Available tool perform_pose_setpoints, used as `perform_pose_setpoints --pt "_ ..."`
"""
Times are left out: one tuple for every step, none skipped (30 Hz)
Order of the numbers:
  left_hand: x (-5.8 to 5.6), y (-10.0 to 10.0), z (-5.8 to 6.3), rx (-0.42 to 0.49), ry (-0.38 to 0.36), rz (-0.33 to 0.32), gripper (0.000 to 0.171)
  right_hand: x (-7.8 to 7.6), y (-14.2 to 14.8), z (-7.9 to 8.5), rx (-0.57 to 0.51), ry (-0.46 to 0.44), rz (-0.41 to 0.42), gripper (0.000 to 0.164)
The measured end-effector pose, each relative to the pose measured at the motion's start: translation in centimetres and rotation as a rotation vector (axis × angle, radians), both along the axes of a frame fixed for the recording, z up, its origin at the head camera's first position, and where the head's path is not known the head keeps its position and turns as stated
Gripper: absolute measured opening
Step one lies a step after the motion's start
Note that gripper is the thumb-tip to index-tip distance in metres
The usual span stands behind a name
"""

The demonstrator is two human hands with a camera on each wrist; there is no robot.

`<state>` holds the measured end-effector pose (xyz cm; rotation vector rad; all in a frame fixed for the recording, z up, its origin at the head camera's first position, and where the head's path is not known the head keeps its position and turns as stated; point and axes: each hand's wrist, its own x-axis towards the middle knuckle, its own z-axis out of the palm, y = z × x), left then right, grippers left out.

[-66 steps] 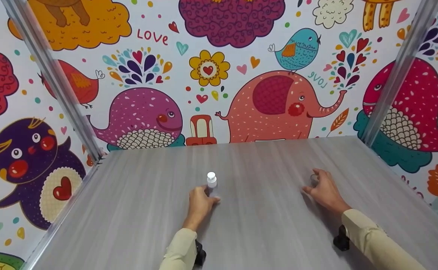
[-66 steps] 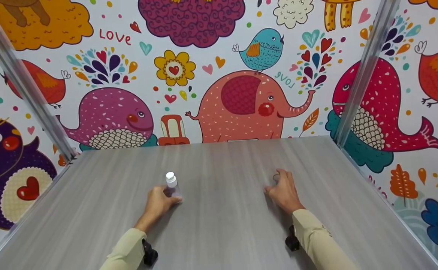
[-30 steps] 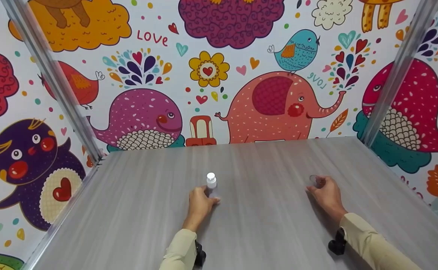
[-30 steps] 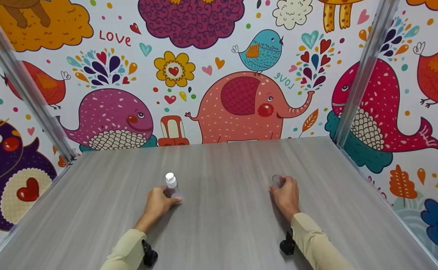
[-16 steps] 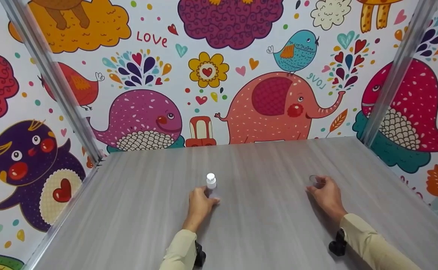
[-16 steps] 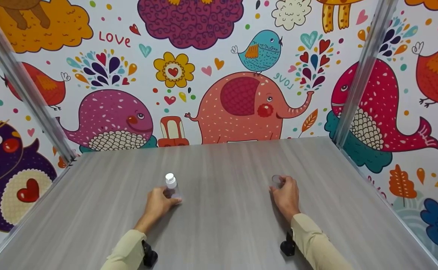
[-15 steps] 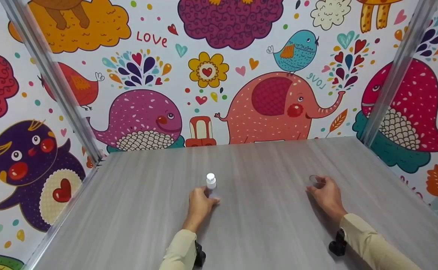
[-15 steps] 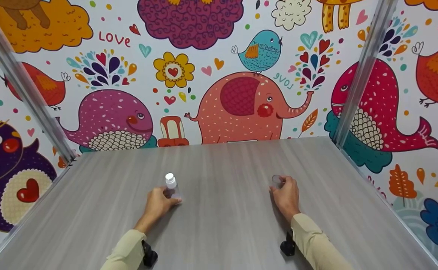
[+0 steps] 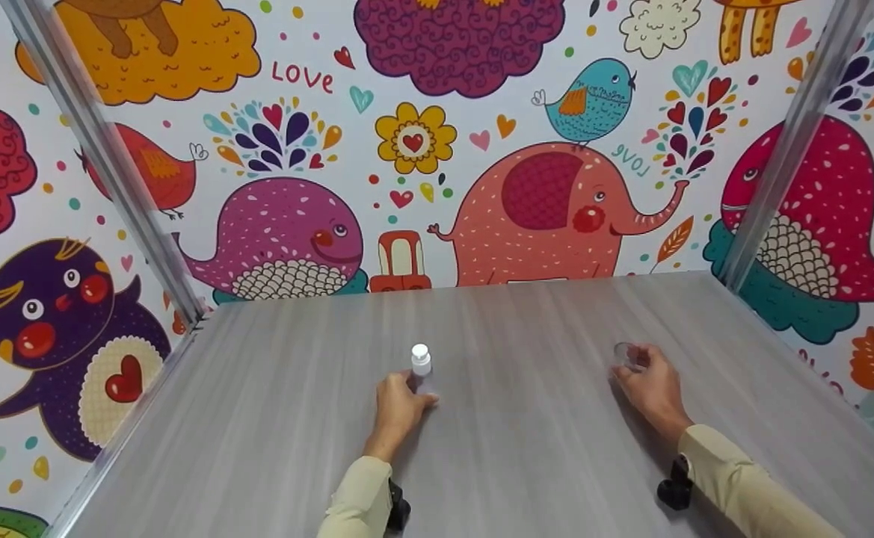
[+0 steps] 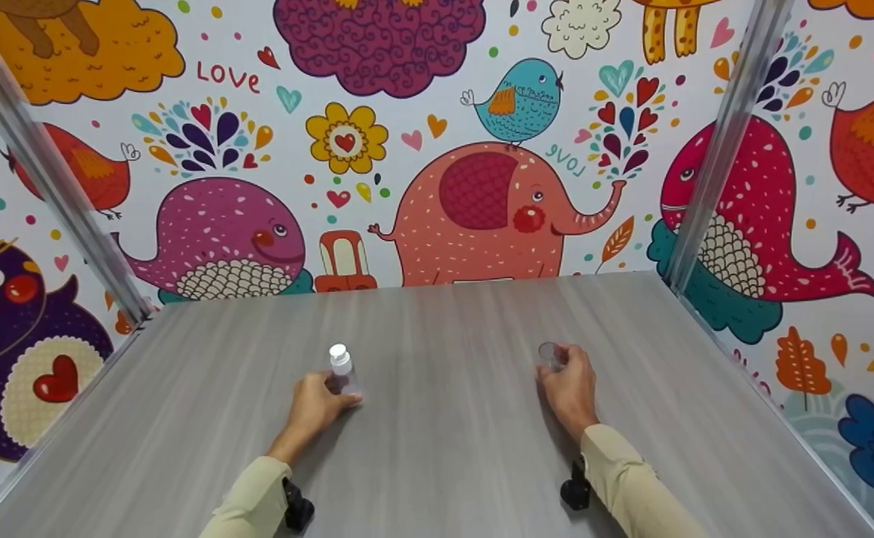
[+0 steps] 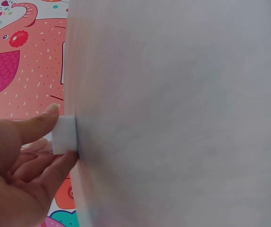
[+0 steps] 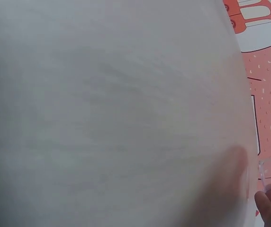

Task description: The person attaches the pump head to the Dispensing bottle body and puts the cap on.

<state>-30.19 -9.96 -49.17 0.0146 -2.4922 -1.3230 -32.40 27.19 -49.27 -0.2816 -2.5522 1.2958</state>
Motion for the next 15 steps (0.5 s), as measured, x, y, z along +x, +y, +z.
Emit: perform_pose_setpoints --pt "0.0 0.0 0.1 0.001 -0.002 0.0 0.034 0.0 0.0 0.1 -0.003 0.003 -0.001 0.045" --pt "0.0 0.0 0.1 -0.002 -0.001 -0.001 0.034 0.0 0.0 0.3 -0.014 0.003 0.0 0.045" --pt "0.0 0.0 0.1 -0.004 0.001 -0.003 0.034 0.0 0.1 0.5 -0.03 0.001 0.002 0.046" --pt "0.1 0.0 0.1 -0.004 0.001 -0.004 0.034 0.0 0.1 0.7 -0.052 -0.002 0.006 0.046" --pt "0.1 0.0 0.1 -0.003 -0.002 -0.002 0.034 0.0 0.2 0.9 -0.072 -0.004 0.011 0.047" --pt "0.1 0.0 0.1 -0.004 0.0 -0.003 0.034 0.0 0.2 1.2 -0.091 -0.007 0.018 0.047" --pt "0.1 0.0 0.1 -0.003 0.001 -0.003 0.034 -0.1 0.3 1.3 -0.106 -0.008 0.027 0.048" --pt "0.1 0.0 0.1 -0.003 0.002 -0.004 0.034 0.0 0.4 1.5 -0.114 -0.007 0.035 0.048" --pt "0.0 0.0 0.1 0.001 0.002 -0.003 0.034 0.0 0.5 1.7 -0.115 -0.004 0.041 0.049" --pt "0.0 0.0 0.1 0.005 0.0 -0.003 0.035 0.0 0.5 1.8 -0.112 0.001 0.047 0.049" --pt "0.0 0.0 0.1 0.007 0.0 -0.004 0.035 0.0 0.6 1.8 -0.106 0.007 0.051 0.049" --pt "0.0 0.0 0.1 0.011 -0.001 -0.005 0.036 0.0 0.6 1.8 -0.094 0.015 0.053 0.05" --pt "0.0 0.0 0.0 0.011 0.002 -0.006 0.036 0.0 0.6 1.8 -0.074 0.026 0.053 0.05" --pt "0.0 0.0 0.0 0.012 0.003 -0.009 0.036 0.0 0.5 1.8 -0.058 0.037 0.053 0.05" --pt "0.0 0.0 0.0 0.013 0.005 -0.011 0.036 0.1 0.5 1.8 -0.045 0.046 0.053 0.05"
